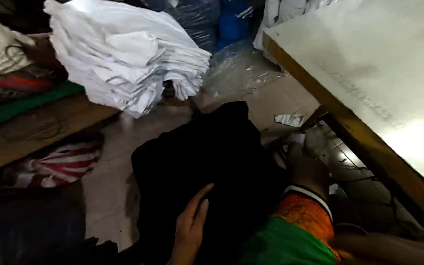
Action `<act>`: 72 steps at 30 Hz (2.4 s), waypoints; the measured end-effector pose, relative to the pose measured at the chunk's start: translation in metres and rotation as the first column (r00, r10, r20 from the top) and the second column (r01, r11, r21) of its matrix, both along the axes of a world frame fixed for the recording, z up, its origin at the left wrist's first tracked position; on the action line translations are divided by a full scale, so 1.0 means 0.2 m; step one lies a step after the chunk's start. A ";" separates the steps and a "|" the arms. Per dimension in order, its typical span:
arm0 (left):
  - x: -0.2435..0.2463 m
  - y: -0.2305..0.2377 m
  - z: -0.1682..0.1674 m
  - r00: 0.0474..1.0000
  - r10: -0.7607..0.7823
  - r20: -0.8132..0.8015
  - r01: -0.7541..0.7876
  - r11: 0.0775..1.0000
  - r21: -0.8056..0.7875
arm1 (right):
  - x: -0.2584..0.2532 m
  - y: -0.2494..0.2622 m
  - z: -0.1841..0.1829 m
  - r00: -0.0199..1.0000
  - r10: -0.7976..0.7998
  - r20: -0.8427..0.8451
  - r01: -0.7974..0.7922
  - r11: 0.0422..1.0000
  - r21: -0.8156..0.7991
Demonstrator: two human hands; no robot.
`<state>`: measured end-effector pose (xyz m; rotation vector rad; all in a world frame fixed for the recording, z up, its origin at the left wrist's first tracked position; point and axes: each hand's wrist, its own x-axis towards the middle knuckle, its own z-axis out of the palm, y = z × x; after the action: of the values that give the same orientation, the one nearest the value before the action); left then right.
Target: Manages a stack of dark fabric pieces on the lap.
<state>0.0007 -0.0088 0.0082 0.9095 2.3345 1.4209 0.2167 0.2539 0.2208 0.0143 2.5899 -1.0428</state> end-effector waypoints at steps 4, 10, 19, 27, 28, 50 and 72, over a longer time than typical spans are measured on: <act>0.04 -0.18 0.05 0.993 0.079 0.083 -0.077 0.997 -0.030 | -0.26 -0.24 -0.73 0.898 0.020 -0.440 -0.001 0.999 0.043; 0.17 -0.28 0.08 0.999 -0.042 0.031 0.048 0.973 -0.224 | -0.66 -0.37 -0.85 0.916 0.297 0.271 -0.314 0.949 0.023; 0.14 -0.02 0.10 0.966 -0.245 -0.086 0.190 0.894 -0.406 | -0.68 -0.34 -0.74 0.992 0.090 -0.084 -0.085 0.994 0.063; -0.05 0.01 0.25 0.985 -0.045 0.164 0.112 0.899 -0.424 | -0.58 -0.42 -0.83 0.934 0.226 -0.276 -0.215 0.974 0.068; -0.04 0.01 0.24 0.979 -0.067 0.193 0.148 0.884 -0.444 | -0.57 -0.42 -0.84 0.952 0.299 -0.061 -0.293 0.952 0.087; -0.06 0.02 0.17 0.961 0.035 0.273 0.088 0.900 -0.426 | -0.60 -0.43 -0.91 0.944 0.265 0.195 -0.305 0.928 0.215; -0.15 0.06 0.15 0.961 0.102 0.256 -0.001 0.931 -0.366 | -0.78 -0.46 -0.86 0.883 0.219 0.415 -0.338 0.910 0.240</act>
<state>-0.0292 0.0036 0.0380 0.5162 2.3116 1.0018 0.0612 0.1614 0.0483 -0.0760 2.2791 -0.4695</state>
